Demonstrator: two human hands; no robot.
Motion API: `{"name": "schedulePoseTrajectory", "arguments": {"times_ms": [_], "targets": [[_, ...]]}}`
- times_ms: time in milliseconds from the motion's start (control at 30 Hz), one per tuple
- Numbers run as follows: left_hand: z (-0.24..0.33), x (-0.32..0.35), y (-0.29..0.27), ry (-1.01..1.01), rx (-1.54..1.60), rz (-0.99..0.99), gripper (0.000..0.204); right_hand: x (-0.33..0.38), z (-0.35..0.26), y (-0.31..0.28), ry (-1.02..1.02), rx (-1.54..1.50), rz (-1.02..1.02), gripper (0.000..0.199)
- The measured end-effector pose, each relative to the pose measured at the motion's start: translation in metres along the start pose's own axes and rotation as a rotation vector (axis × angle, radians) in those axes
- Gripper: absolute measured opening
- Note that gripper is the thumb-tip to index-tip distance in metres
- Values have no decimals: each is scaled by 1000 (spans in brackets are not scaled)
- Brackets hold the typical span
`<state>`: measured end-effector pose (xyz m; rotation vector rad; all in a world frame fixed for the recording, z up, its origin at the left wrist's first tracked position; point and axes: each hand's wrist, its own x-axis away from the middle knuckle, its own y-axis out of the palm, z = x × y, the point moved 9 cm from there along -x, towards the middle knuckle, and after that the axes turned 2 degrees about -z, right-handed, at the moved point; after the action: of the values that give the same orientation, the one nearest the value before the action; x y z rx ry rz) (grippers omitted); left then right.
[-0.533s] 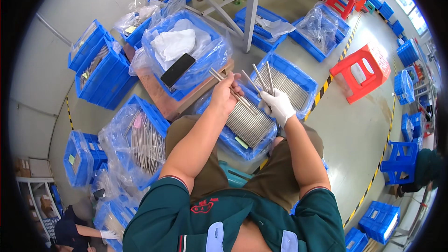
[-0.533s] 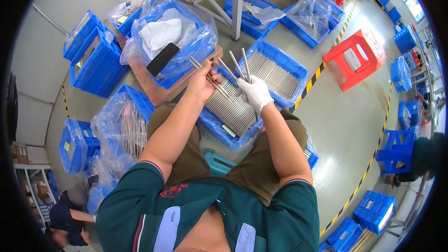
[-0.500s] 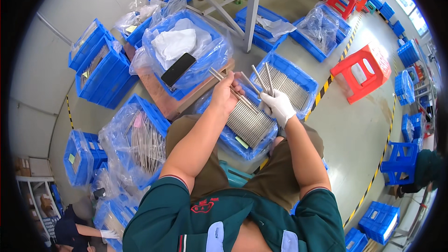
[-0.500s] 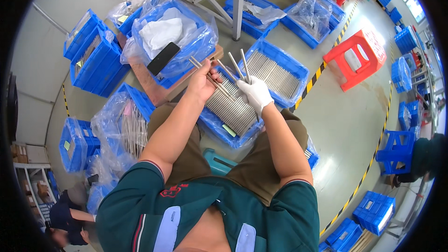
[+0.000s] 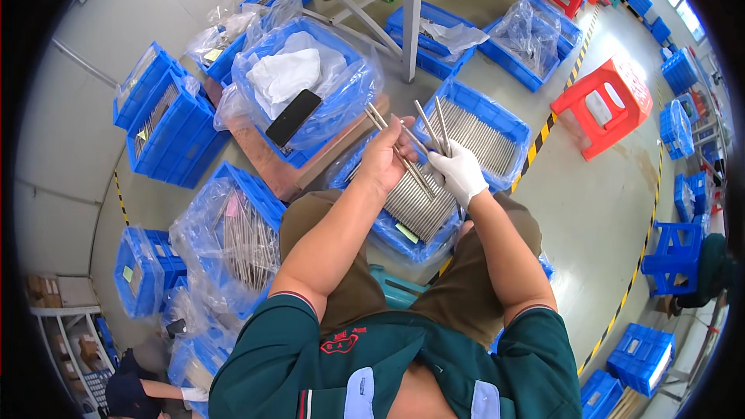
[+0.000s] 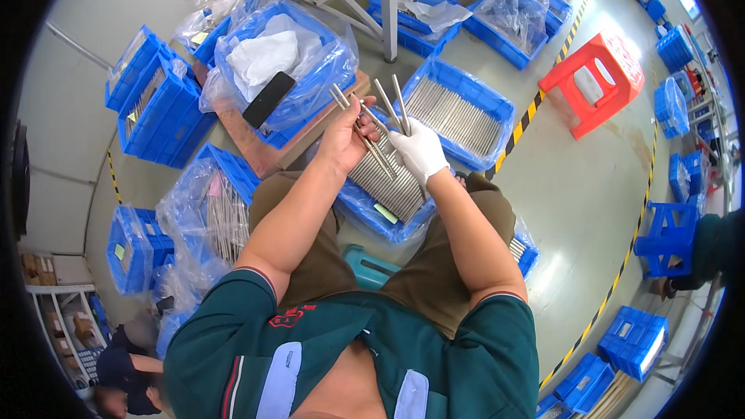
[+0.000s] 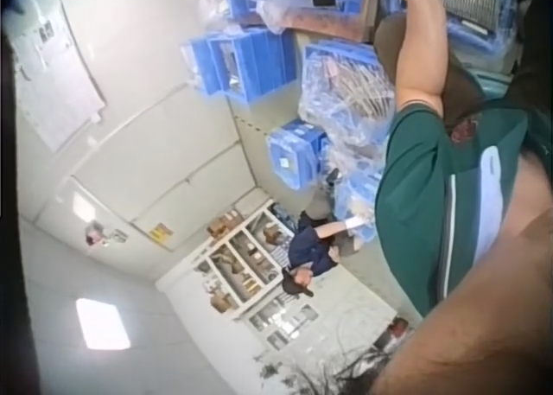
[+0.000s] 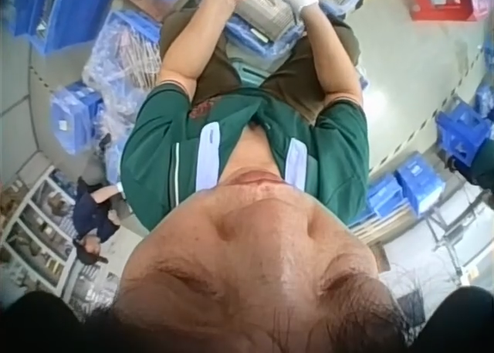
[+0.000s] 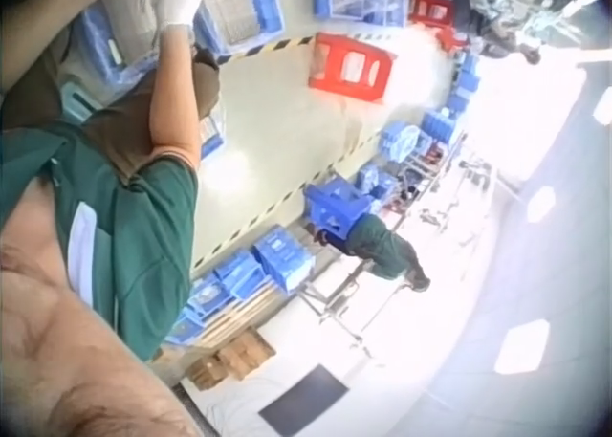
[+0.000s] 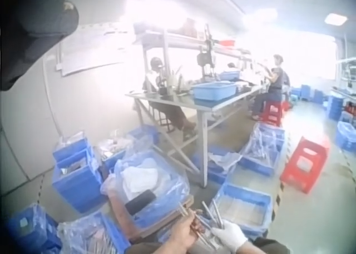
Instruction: The recorder is manually sorting and arranging thin metal rods into plastic trays within a manufacturing environment.
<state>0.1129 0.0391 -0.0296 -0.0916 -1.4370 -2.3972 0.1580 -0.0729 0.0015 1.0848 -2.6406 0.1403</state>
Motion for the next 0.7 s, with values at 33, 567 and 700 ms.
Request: {"name": "schedulePoseTrajectory", "arguments": {"times_ms": [33,567,700], "targets": [[-5,0,1,-15,-15,-10,37,-2,-1,0,-31,-6,16,27],[-29,21,11,-100,-327,40,20,-4,5,10,51,-441,8,26],[-4,15,13,102,-410,73,25,-9,-1,6,44,-233,45,19]]}}
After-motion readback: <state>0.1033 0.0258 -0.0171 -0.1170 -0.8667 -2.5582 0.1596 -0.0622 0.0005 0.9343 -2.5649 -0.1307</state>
